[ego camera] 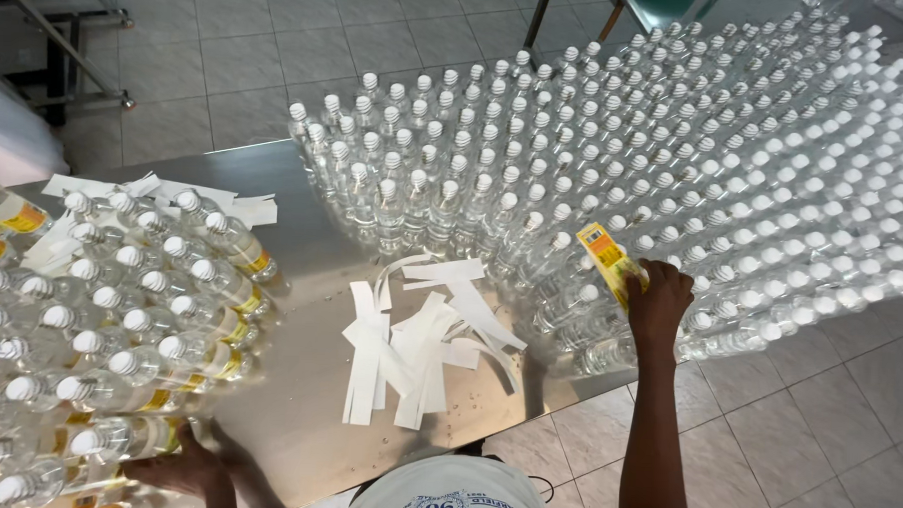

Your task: The person repeatedly picks up clear plastic bottles and yellow labels from a metal table, wraps the labels around the bottles by hand, and places the labeled bottles into a growing stack on the left. The person also handles loose white paper strips, moving them aside or discarding them during the process.

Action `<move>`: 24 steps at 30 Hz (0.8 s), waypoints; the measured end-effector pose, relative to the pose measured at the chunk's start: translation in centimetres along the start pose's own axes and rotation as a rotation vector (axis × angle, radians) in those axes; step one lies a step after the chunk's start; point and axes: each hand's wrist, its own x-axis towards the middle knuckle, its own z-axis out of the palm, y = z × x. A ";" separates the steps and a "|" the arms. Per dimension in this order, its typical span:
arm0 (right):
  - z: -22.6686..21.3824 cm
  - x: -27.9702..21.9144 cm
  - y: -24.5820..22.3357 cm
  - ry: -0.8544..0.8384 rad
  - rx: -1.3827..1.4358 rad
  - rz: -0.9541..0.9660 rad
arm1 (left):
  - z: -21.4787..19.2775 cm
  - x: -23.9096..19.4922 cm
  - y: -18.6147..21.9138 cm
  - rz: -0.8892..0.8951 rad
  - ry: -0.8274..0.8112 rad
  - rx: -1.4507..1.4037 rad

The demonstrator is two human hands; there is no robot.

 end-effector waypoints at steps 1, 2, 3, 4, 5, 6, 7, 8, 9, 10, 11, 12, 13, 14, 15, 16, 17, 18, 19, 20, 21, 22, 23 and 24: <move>0.4 0.7 0.6 0.003 0.002 0.002 | -0.1 -0.5 0.0 0.003 0.001 -0.003; 0.8 1.4 1.2 -0.114 0.015 0.057 | -0.2 -1.0 -0.1 0.021 0.129 0.061; 1.1 2.3 1.9 -0.229 0.026 0.112 | -0.2 -1.7 -0.1 0.039 0.257 0.123; 1.4 2.3 2.4 -0.225 0.027 0.112 | -0.3 -1.7 0.2 0.040 0.258 0.119; 1.8 2.2 2.9 -0.183 0.078 0.106 | -0.5 -1.8 0.4 -0.036 0.219 -0.077; 2.3 2.1 3.4 -0.142 0.128 0.101 | -0.8 -1.8 0.6 -0.109 0.175 -0.275; 2.4 2.2 3.6 -0.142 0.130 0.098 | 0.0 -2.0 0.7 -0.109 0.178 -0.275; 2.5 2.3 3.8 -0.092 0.175 0.104 | 0.8 -2.2 0.8 -0.159 0.258 -0.412; 2.7 2.3 3.9 -0.046 0.220 0.111 | 1.5 -2.3 0.8 -0.208 0.340 -0.546; 1.4 2.2 2.9 -0.049 0.223 0.108 | 1.8 -2.7 1.2 -0.207 0.345 -0.545; 0.1 2.1 2.0 -0.056 0.397 0.191 | 1.9 -3.0 1.6 -0.364 0.270 -0.529; -1.2 2.0 1.0 -0.065 0.570 0.274 | 2.1 -3.4 2.0 -0.519 0.193 -0.511; -2.3 1.9 0.4 -0.067 0.573 0.274 | 2.8 -5.3 2.2 -0.516 0.196 -0.510; -3.4 1.8 -0.3 -0.078 0.628 0.360 | 3.6 -7.3 2.4 -0.396 0.032 -0.600; -4.6 1.8 -1.0 -0.089 0.682 0.445 | 4.5 -9.2 2.6 -0.271 -0.132 -0.685; -4.7 1.2 -2.1 -0.089 0.685 0.445 | 5.3 -11.9 3.5 -0.269 -0.130 -0.685; -5.0 0.5 -3.1 -0.082 0.802 0.433 | 6.1 -14.6 4.3 -0.183 -0.355 -0.680; -5.3 -0.2 -4.1 -0.075 0.919 0.420 | 6.9 -17.2 5.1 -0.094 -0.578 -0.668; -5.5 -1.4 -6.1 -0.080 0.924 0.413 | 7.4 -19.5 10.5 -0.094 -0.569 -0.670; -5.8 -2.7 -8.1 -0.007 0.922 0.119 | 6.8 -22.2 15.6 -0.085 -0.875 -0.695; -6.1 -4.3 -10.2 0.057 0.913 -0.178 | 4.8 -25.3 20.0 -0.082 -1.174 -0.705; -6.1 -5.5 -11.7 0.046 0.922 -0.188 | 3.8 -26.5 22.6 -0.085 -1.157 -0.706; -6.1 -6.7 -13.3 0.116 0.835 -0.365 | 2.9 -27.5 25.3 -0.173 -1.275 -0.733; -6.1 -7.9 -14.9 0.188 0.743 -0.541 | 2.0 -28.5 28.0 -0.263 -1.392 -0.760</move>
